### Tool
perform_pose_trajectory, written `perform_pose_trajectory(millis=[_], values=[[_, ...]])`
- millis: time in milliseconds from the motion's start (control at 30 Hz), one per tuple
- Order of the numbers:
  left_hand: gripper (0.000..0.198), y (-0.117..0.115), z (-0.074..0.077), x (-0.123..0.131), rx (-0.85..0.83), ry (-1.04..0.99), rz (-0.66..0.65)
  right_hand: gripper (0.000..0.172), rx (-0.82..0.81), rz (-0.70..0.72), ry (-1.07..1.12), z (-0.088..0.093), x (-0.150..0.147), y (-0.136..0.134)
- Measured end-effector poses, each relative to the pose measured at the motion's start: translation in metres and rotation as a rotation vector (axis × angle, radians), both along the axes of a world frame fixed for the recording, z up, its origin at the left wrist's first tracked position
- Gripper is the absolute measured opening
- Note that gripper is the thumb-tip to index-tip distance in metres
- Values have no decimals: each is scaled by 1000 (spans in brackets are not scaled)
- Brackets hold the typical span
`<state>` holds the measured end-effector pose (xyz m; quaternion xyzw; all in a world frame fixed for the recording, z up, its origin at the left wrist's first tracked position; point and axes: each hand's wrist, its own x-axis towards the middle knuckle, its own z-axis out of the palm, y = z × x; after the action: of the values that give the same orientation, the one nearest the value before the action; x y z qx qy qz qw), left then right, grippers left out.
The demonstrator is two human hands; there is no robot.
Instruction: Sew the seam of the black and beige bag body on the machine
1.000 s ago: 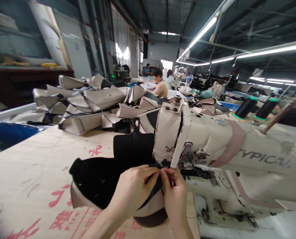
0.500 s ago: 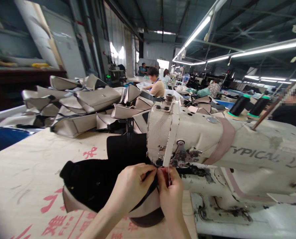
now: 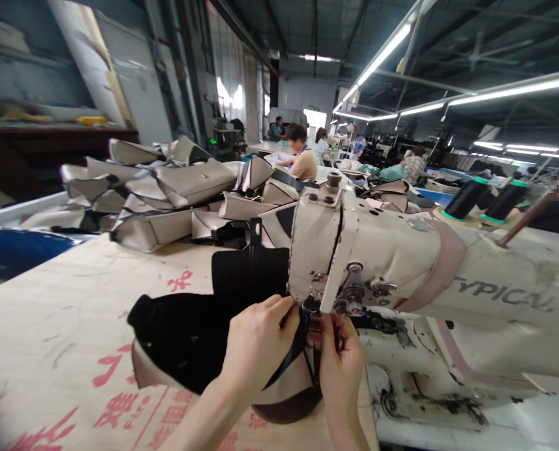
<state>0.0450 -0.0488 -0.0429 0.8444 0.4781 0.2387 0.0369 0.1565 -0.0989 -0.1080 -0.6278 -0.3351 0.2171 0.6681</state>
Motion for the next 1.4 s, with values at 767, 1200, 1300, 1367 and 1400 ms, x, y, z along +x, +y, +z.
perform_pose_trajectory(millis=[767, 1200, 1300, 1367, 1400], values=[[23, 3, -2, 2, -74, -26, -19, 28, 11, -68, -419, -8, 3, 15], [20, 0, -12, -17, 38, -278, -190, 21, -3, 131, -487, -4, 10, 1], [36, -11, -17, -25, -66, -280, -424, 22, -42, 359, -417, -1, 18, -8], [39, -15, -19, -24, -162, -245, -488, 23, -60, 440, -389, 2, 21, -10], [36, -15, -19, -23, -207, -244, -471, 23, -68, 459, -390, 3, 23, -9]])
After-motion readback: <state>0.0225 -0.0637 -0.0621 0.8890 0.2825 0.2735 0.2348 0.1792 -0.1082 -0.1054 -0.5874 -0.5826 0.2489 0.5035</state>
